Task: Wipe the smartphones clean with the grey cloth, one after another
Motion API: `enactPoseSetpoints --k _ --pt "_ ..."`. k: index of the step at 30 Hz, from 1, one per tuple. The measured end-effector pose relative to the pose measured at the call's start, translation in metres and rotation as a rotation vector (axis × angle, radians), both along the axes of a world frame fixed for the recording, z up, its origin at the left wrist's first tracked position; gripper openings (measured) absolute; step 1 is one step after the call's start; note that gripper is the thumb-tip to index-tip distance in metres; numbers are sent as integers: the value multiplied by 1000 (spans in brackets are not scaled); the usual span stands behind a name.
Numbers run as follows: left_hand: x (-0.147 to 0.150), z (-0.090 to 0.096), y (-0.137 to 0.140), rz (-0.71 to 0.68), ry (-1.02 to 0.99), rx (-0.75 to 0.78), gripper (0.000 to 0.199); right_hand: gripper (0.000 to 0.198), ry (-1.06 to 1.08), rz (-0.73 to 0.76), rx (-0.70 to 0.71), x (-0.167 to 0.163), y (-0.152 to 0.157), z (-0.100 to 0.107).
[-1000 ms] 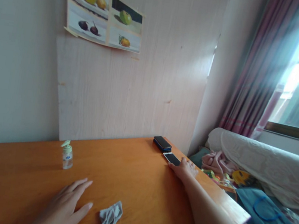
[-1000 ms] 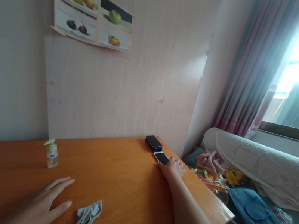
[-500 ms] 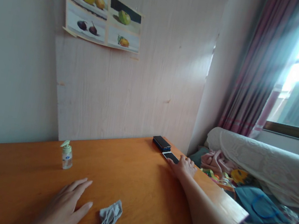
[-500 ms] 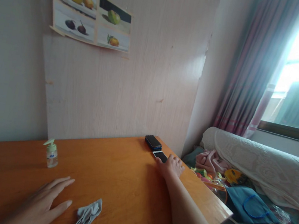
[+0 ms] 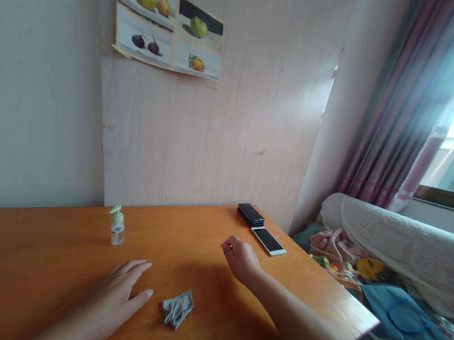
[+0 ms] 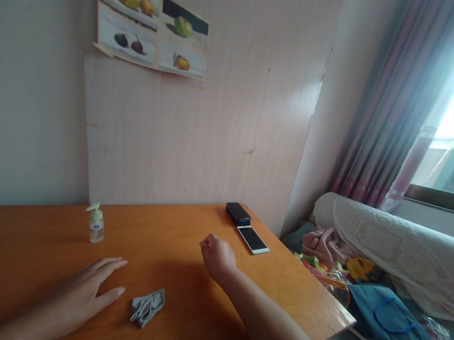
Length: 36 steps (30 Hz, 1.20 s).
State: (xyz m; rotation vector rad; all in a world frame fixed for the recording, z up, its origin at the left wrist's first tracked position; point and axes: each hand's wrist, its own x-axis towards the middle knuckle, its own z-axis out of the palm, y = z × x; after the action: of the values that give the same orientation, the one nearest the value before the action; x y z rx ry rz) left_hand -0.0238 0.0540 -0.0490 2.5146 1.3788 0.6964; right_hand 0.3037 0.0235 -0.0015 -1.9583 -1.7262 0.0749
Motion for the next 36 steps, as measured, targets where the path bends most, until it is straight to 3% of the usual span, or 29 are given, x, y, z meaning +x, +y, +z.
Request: enactPoseSetpoints --k 7,18,26,36 --pt "1 2 3 -17 -57 -14 54 30 44 -17 -38 -44 9 -20" --pt "13 13 -14 68 -166 -16 43 35 -31 34 -62 -42 6 -30" --pt "3 22 -4 339 -175 9 44 39 -87 81 -123 -38 7 -32" --pt "-49 34 -4 804 -121 -88 47 46 -119 144 -170 -17 26 -49"
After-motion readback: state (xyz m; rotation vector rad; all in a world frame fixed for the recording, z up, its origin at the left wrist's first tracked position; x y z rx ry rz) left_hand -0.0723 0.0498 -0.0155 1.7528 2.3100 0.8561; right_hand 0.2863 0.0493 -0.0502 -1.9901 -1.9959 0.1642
